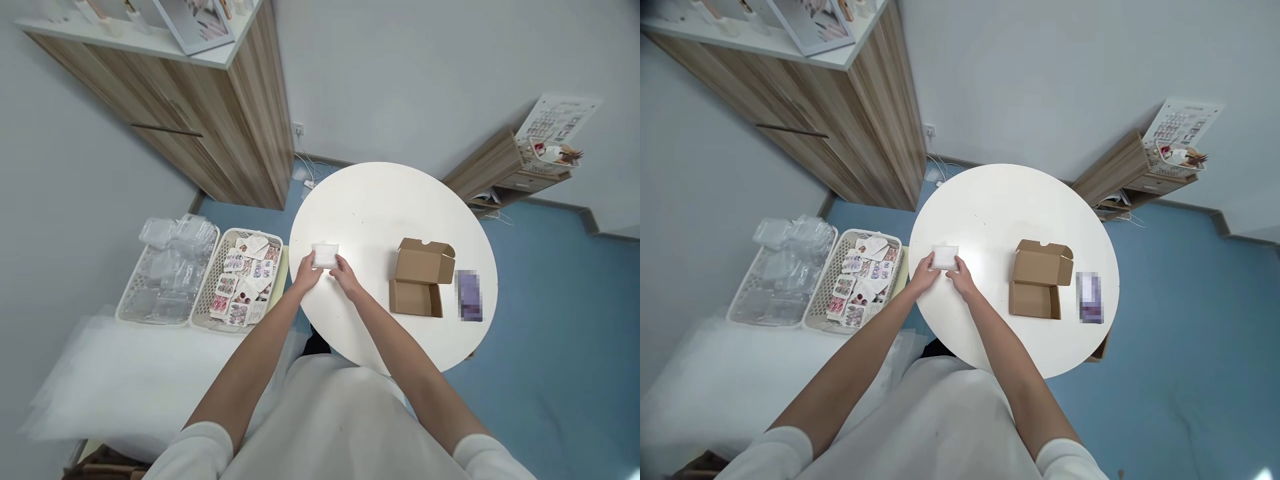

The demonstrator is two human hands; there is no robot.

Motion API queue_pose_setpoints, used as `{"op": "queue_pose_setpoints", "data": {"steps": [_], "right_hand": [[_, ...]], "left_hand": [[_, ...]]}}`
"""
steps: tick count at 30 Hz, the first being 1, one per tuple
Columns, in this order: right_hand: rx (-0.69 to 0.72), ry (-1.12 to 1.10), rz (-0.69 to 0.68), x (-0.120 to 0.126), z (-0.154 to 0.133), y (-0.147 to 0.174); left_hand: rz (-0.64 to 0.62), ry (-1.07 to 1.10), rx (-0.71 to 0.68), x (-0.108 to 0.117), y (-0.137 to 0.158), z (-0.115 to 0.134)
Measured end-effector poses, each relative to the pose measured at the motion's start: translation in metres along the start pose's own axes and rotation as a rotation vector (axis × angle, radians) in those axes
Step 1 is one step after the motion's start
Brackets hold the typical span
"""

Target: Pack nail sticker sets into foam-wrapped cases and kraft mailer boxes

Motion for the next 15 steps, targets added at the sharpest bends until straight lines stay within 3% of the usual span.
{"op": "queue_pose_setpoints", "data": {"steps": [9,12,15], "right_hand": [[-0.003,-0.107,0.024,0.029,0.035,0.026],[0.039,-0.115,-0.002,0.046,0.036,0.047],[0.117,-0.125,0.007,0.081,0.032,0.071]], "left_hand": [[0.085,0.050,0.064,-0.011,0.042,-0.001],[0.153,0.032,0.011,-0.021,0.068,0.017],[0.166,0.061,-0.071,-0.050,0.091,0.047]]}}
Point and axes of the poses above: each hand's wrist, its own y-axis away from the middle knuckle, its own x-axis out of the back of the hand, z = x × y, the point moved 10 cm from there along -y, towards the middle knuckle, and after that the axes turned 12 degrees about -x, right-handed, at the moved point
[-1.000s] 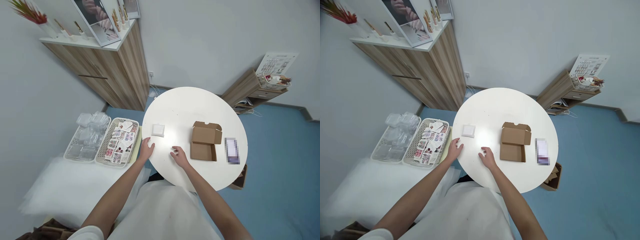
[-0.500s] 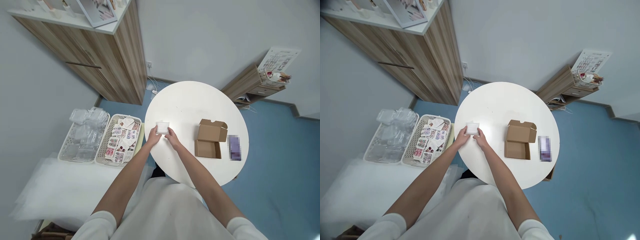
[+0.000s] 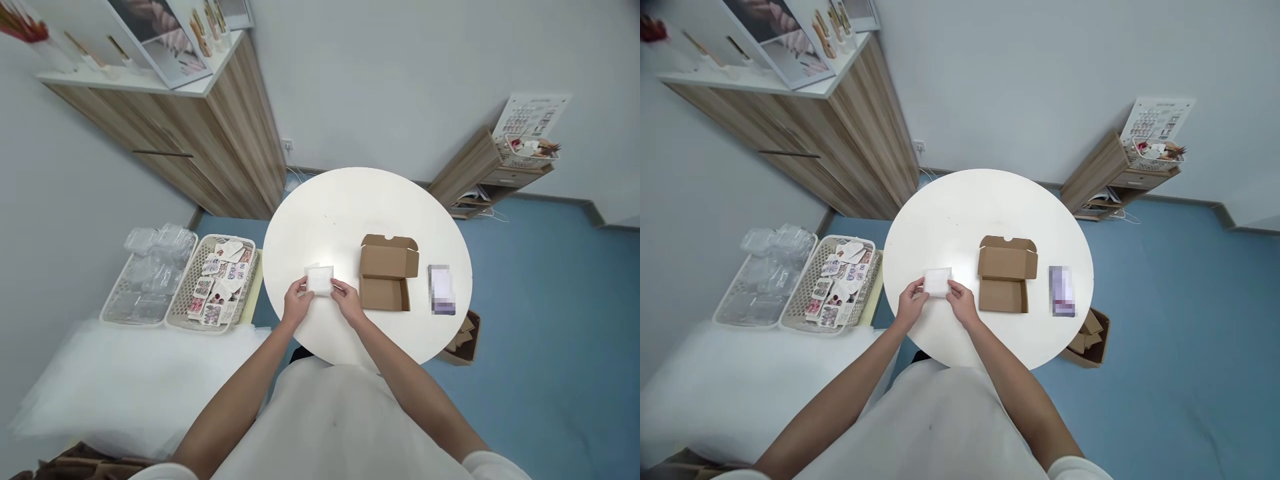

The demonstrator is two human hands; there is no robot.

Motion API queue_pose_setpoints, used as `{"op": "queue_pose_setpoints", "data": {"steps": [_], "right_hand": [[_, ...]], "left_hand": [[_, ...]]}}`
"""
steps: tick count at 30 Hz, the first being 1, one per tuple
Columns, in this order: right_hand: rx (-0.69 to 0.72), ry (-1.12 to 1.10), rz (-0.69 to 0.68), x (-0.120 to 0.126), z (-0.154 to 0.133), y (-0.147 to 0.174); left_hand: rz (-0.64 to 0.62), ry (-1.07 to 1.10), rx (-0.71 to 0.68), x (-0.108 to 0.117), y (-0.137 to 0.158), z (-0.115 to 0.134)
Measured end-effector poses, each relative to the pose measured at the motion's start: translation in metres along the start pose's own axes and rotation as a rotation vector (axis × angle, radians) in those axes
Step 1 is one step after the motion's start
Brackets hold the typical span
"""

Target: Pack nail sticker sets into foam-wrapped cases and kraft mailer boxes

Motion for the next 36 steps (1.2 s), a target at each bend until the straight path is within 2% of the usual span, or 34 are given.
{"op": "queue_pose_setpoints", "data": {"steps": [5,7,10,12,15,20,23,27,32,34,36], "right_hand": [[0.114,-0.035,0.091,0.087,-0.013,0.029],[0.151,-0.023,0.152,0.124,-0.015,0.037],[0.178,0.068,0.234,0.167,-0.013,0.041],[0.170,0.185,0.255,0.183,-0.010,0.039],[0.142,0.451,0.267,0.190,-0.006,0.030],[0.087,0.912,0.257,0.177,-0.002,0.017],[0.039,1.073,0.245,0.169,0.001,0.013],[0.027,1.133,0.254,0.165,0.001,0.012],[0.059,1.177,0.251,0.161,-0.001,0.018],[0.144,1.148,0.264,0.161,-0.008,0.026],[0.294,1.059,0.313,0.167,-0.022,0.038]], "left_hand": [[-0.073,0.033,-0.148,-0.077,0.025,0.054],[-0.134,0.018,-0.191,-0.111,0.030,0.068],[-0.242,-0.054,-0.187,-0.156,0.036,0.071],[-0.310,-0.133,-0.158,-0.176,0.040,0.064],[-0.411,-0.303,-0.120,-0.195,0.043,0.053],[-0.618,-0.637,-0.107,-0.213,0.047,0.041],[-0.646,-0.777,-0.105,-0.218,0.047,0.038],[-0.606,-0.877,-0.083,-0.219,0.048,0.035],[-0.604,-0.828,-0.084,-0.222,0.053,0.036],[-0.581,-0.775,-0.123,-0.218,0.054,0.042],[-0.527,-0.718,-0.204,-0.209,0.052,0.052]]}}
Point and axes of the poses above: each hand's wrist, its own y-axis away from the middle knuckle, its own x-axis out of the back of the hand, z = x × y, the point moved 10 cm from there along -y, towards the middle knuckle, and after that the axes turned 12 degrees about -x, right-handed, at the moved point
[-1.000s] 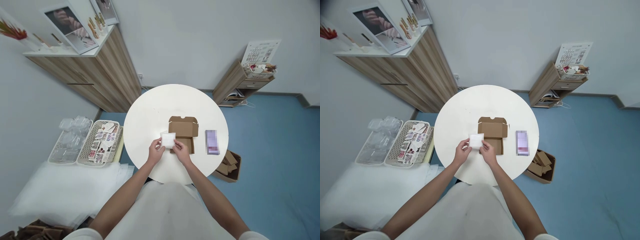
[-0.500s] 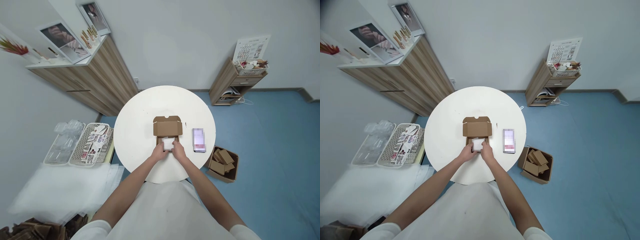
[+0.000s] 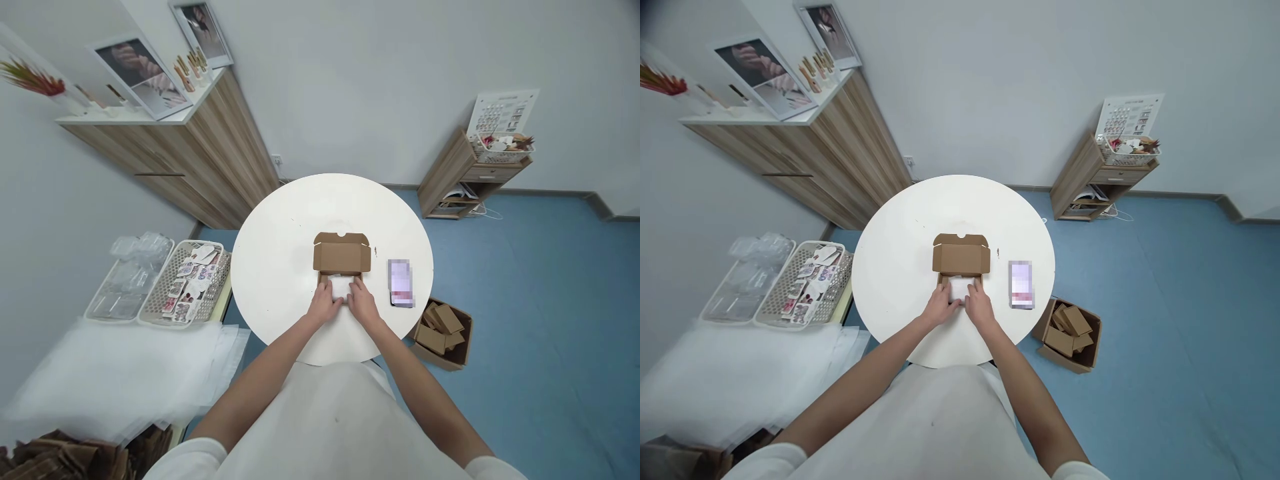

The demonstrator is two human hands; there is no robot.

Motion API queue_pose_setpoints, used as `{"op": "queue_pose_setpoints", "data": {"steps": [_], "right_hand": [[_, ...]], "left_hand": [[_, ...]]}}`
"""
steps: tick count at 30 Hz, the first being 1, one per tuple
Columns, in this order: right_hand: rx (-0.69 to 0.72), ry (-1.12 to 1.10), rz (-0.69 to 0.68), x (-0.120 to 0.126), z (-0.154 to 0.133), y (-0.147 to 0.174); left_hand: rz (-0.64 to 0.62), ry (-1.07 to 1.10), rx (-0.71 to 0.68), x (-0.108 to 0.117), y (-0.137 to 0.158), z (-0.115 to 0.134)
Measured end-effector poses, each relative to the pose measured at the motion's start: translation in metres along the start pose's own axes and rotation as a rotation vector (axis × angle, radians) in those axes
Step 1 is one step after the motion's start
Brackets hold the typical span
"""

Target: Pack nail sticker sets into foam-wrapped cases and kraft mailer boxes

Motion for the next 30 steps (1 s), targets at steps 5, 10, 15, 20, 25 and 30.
{"op": "queue_pose_setpoints", "data": {"steps": [5,10,15,20,25,30], "right_hand": [[-0.201,-0.280,0.158,0.026,0.045,0.005],[-0.363,-0.512,-0.073,-0.010,0.056,0.008],[-0.324,-0.508,-0.043,-0.025,0.036,0.022],[-0.322,-0.451,-0.015,-0.038,0.022,0.032],[-0.340,-0.449,0.011,-0.041,0.022,0.036],[-0.442,-0.546,0.147,-0.011,0.050,0.023]], "left_hand": [[0.176,0.096,0.051,0.033,0.013,-0.029],[0.074,0.339,0.143,0.021,0.018,-0.054],[0.104,0.361,0.092,0.029,0.031,-0.063],[0.129,0.349,0.055,0.039,0.043,-0.077],[0.106,0.373,-0.022,0.038,0.041,-0.080],[0.124,0.465,0.104,0.044,0.028,-0.102]]}}
Point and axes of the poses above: each hand's wrist, its own y-axis away from the middle knuckle, its own x-axis out of the back of the hand, z = x × y, the point moved 10 cm from there along -y, towards the middle knuckle, and after that the axes turned 12 degrees about -x, right-handed, at the moved point
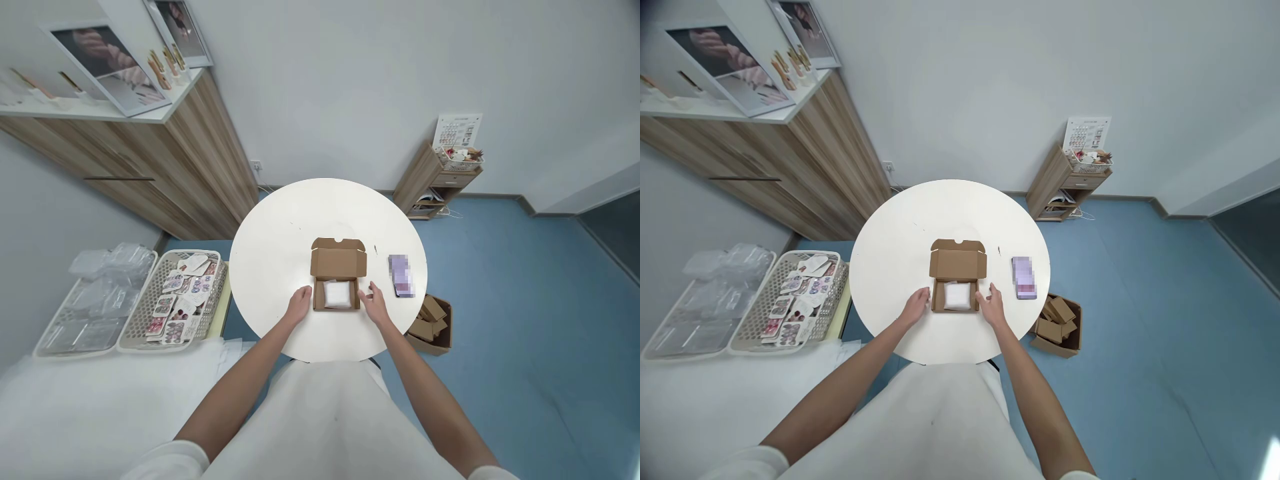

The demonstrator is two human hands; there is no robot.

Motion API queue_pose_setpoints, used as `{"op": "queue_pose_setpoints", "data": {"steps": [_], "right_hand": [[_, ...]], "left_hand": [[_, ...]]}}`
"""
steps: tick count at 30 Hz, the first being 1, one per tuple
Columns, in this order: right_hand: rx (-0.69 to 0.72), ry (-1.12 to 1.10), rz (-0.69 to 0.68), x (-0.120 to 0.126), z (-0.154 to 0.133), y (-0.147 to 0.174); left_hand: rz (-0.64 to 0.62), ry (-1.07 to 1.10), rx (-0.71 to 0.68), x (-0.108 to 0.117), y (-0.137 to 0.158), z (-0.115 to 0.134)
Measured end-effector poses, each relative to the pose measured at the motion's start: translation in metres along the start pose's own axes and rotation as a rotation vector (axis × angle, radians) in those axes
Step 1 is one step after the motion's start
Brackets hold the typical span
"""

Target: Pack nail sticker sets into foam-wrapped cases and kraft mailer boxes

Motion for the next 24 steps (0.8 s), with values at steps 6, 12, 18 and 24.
{"op": "queue_pose_setpoints", "data": {"steps": [6,12,18,24], "right_hand": [[-0.132,-0.399,-0.111,0.020,-0.022,-0.065],[-0.253,-0.509,-0.424,-0.019,-0.044,-0.089],[-0.177,-0.403,-0.605,-0.042,-0.066,-0.065],[0.005,-0.262,-0.521,-0.021,-0.068,-0.035]], "left_hand": [[0.125,0.246,0.107,0.033,-0.041,0.006],[-0.034,0.247,0.172,0.026,-0.065,0.015],[-0.191,0.226,0.165,0.009,-0.060,0.025],[-0.281,0.221,0.059,0.007,-0.036,0.035]]}}
Point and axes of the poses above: each hand's wrist, its own y-axis away from the middle knuckle, its own x-axis out of the back of the hand, z = x × y, the point moved 10 cm from there along -y, towards the middle knuckle, and after that the axes turned 12 degrees about -x, right-handed, at the moved point
